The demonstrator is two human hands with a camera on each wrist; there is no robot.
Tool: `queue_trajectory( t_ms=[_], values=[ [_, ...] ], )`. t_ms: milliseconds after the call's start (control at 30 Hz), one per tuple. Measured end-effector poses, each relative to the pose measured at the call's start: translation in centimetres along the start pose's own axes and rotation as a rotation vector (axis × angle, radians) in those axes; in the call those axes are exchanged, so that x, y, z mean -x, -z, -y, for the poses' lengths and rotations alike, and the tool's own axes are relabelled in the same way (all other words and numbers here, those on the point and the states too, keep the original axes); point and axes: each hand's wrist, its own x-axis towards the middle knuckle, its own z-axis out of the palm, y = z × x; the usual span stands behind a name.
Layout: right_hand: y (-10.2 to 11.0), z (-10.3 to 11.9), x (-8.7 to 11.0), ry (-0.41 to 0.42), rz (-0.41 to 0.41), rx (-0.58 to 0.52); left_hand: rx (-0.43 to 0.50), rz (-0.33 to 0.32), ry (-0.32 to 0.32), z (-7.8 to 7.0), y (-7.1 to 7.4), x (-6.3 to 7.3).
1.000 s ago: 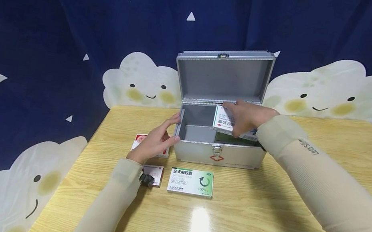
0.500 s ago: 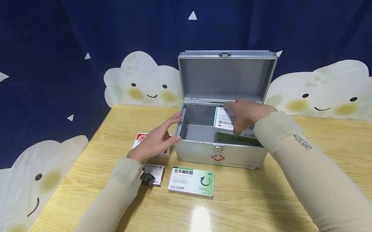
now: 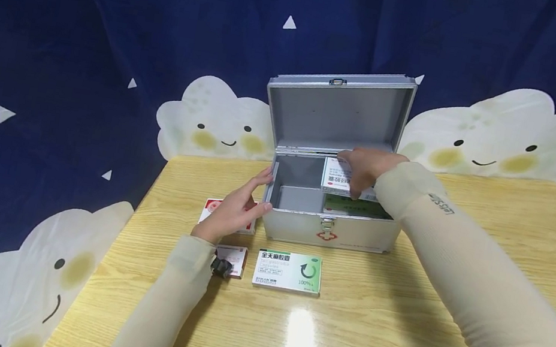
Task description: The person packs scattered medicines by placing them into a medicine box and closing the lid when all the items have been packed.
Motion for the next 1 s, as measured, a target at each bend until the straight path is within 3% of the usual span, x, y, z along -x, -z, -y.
queue_trajectory(
  t_ms=[400, 1000],
  values=[
    [-0.6, 0.0, -0.6, -0.048, 0.049, -0.078, 0.020, -0.007, 0.004, 0.1, 0.0, 0.2],
    [-1.2, -0.1, -0.5, -0.043, 0.027, 0.019, 0.032, -0.001, 0.006, 0.0, 0.1, 0.1]
  ],
)
